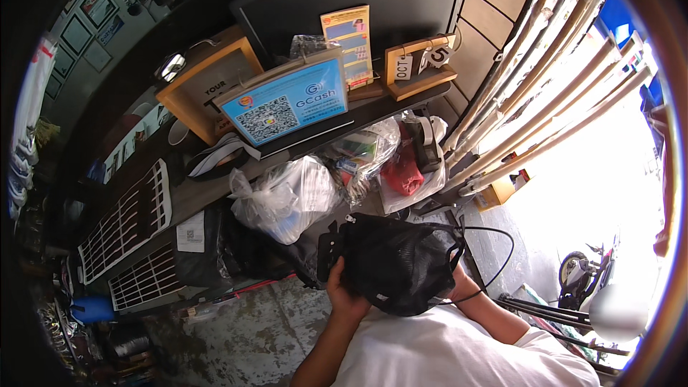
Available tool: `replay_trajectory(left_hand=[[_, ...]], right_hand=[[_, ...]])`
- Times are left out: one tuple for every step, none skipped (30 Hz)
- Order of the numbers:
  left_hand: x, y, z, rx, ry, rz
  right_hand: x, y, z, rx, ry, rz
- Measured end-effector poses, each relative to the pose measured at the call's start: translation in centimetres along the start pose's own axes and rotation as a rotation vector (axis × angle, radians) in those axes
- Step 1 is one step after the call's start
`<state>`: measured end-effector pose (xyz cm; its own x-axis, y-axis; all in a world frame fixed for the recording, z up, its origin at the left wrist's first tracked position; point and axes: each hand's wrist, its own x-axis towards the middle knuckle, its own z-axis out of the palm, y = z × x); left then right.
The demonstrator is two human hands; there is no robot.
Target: The person assembles a white slatted rack by inserting small white plastic connectors into the frame slots. They repeatedly insert and adjust the connectors along the rack's length, then lift and reposition the rack. Finally, they pick up a black bag and place it on a nearby surface.
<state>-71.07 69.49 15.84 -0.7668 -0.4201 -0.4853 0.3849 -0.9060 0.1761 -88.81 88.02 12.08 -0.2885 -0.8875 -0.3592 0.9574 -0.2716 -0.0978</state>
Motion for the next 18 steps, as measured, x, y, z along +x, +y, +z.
replay_trajectory(left_hand=[[-0.1, -0.1, -0.1, -0.019, 0.03, -0.042], [-0.3, -0.1, -0.2, -0.053, 0.019, -0.068], [-0.7, -0.1, -0.5, -0.097, -0.023, -0.086], [-0.8, -0.2, -0.8, -0.069, 0.026, -0.068], [-0.6, -0.4, -1.0, -0.046, 0.037, -0.052], [-0.4, -0.7, -1.2, -0.016, 0.027, -0.039], [-0.2, -1.0, -1.4, 0.009, 0.05, -0.046], [0.3, -1.3, -1.5, 0.037, 0.048, -0.055], [0.9, -1.6, -1.4, 0.064, 0.027, -0.066], [1.5, -1.8, -1.2, 0.028, -0.001, -0.095], [2.1, -2.0, -1.0, -0.007, -0.043, -0.128], [2.4, -2.3, -0.7, -0.074, -0.147, -0.168], [2.8, -2.6, -0.4, -0.056, -0.119, -0.181], [3.2, -2.7, 0.0, -0.065, -0.156, -0.2], [3.5, -2.5, 0.3, -0.065, -0.187, -0.233], [3.6, -2.3, 0.6, 0.007, -0.186, -0.221], [3.7, -2.4, 1.1, 0.084, -0.183, -0.224], [4.0, -2.6, 1.6, 0.106, -0.252, -0.231]], right_hand=[[-0.1, -0.3, -0.3, 0.034, 0.01, 0.045], [0.0, -0.6, -0.5, 0.065, 0.005, 0.097], [-0.4, -1.6, -0.5, -0.032, 0.064, 0.09], [-0.8, -2.6, -0.5, -0.134, 0.107, 0.085], [-0.8, -3.5, -0.5, -0.019, -0.007, 0.095], [-0.7, -4.4, -0.4, 0.011, -0.125, 0.106], [-0.7, -5.4, -0.4, 0.018, -0.073, 0.153], [-0.4, -6.6, -0.4, -0.081, 0.038, 0.197], [-0.2, -7.4, -0.4, -0.083, 0.013, 0.229], [-0.3, -8.3, -0.2, -0.068, 0.027, 0.231], [-0.4, -8.9, 0.0, -0.038, -0.159, 0.22], [-0.8, -9.6, 0.3, -0.006, -0.261, 0.225], [-1.2, -10.1, 0.9, -0.07, -0.223, 0.188], [-1.6, -10.8, 1.7, -0.159, -0.236, 0.202], [-2.0, -11.4, 2.8, -0.396, -0.207, 0.175], [-2.4, -12.0, 4.0, -0.531, -0.101, 0.192], [-3.0, -12.1, 5.1, -0.538, -0.112, 0.204], [-3.1, -12.2, 6.1, -0.498, -0.084, 0.218]])
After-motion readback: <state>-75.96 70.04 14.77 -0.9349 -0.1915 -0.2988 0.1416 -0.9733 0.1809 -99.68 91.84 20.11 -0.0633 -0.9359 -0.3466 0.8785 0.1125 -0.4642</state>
